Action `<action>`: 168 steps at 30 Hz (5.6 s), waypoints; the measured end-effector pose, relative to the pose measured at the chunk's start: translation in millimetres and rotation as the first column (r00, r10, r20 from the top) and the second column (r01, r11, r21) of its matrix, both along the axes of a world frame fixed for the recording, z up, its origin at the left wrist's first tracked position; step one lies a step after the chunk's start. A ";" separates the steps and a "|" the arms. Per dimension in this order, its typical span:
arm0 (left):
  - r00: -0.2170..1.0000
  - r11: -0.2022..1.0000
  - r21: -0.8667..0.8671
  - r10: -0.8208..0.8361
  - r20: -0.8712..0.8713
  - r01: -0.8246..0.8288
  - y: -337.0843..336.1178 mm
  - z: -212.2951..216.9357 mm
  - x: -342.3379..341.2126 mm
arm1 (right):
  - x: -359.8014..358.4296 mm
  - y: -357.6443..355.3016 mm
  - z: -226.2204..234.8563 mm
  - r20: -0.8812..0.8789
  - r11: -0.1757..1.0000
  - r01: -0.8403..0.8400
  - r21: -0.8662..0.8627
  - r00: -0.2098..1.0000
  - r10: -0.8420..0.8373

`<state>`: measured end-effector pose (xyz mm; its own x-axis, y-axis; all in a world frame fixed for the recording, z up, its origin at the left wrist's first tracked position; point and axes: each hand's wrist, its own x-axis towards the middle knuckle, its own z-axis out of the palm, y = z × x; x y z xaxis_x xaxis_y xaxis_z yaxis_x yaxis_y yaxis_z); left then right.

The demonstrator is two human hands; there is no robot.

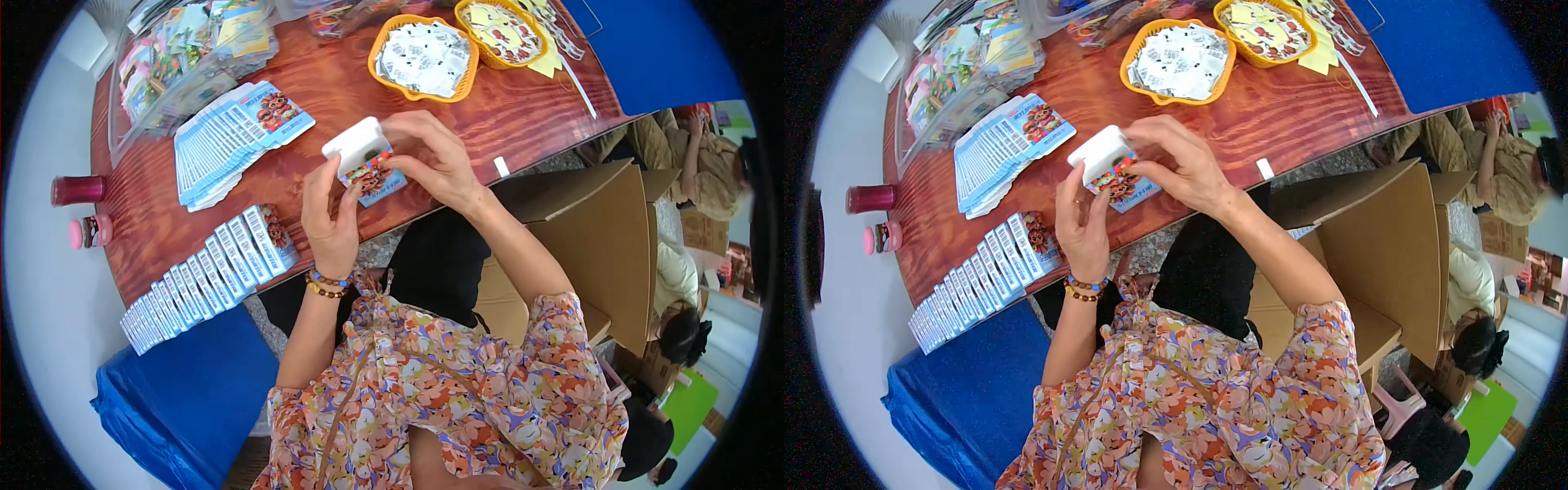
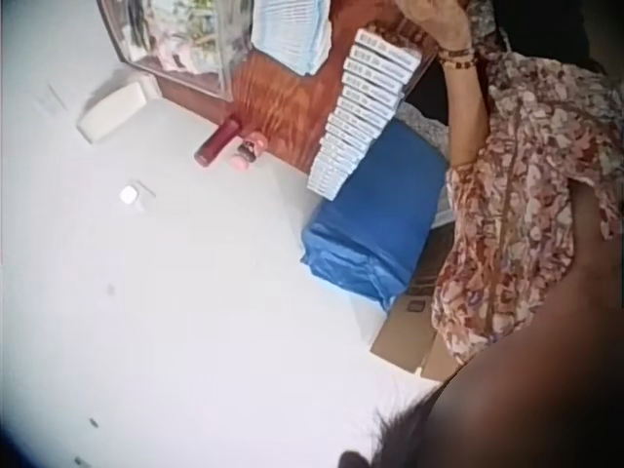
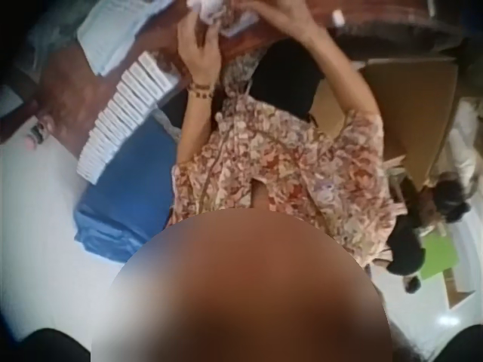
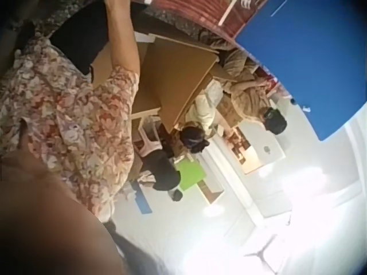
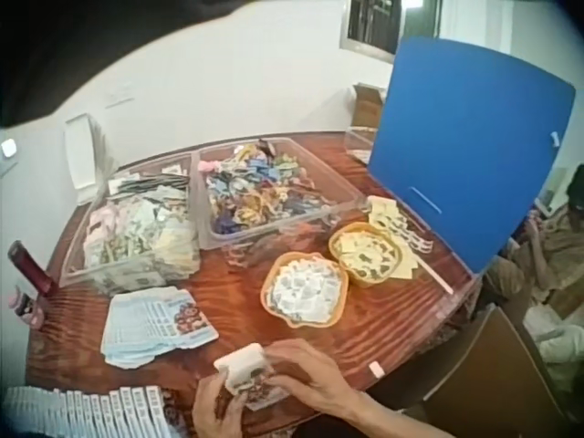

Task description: Packaging small toys into plastic cups and applying labels or small cardboard boxes.

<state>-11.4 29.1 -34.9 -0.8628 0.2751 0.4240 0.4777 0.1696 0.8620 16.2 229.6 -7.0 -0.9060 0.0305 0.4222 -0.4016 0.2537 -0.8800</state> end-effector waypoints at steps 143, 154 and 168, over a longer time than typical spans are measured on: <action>0.986 0.953 -0.252 -0.164 0.030 0.166 -11.2 61.1 9.1 | 18.5 10.1 20.7 0.392 0.987 -0.145 0.062 0.913 0.109; 0.905 0.451 -0.808 -0.004 -0.426 -0.379 -64.5 87.3 -29.5 | -16.9 -89.0 6.1 0.317 0.958 -0.209 0.196 0.938 0.140; 0.253 0.246 -0.059 0.952 -0.173 -0.967 -343.8 29.6 10.9 | -1.7 -123.1 14.5 0.514 0.950 -0.309 0.036 0.821 0.248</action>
<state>-0.5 -314.7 -5.2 -0.4901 -0.6762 0.5501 -0.0554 0.6539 0.7545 14.4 106.5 7.5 -0.9559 -0.2753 -0.1023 0.0134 0.3072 -0.9515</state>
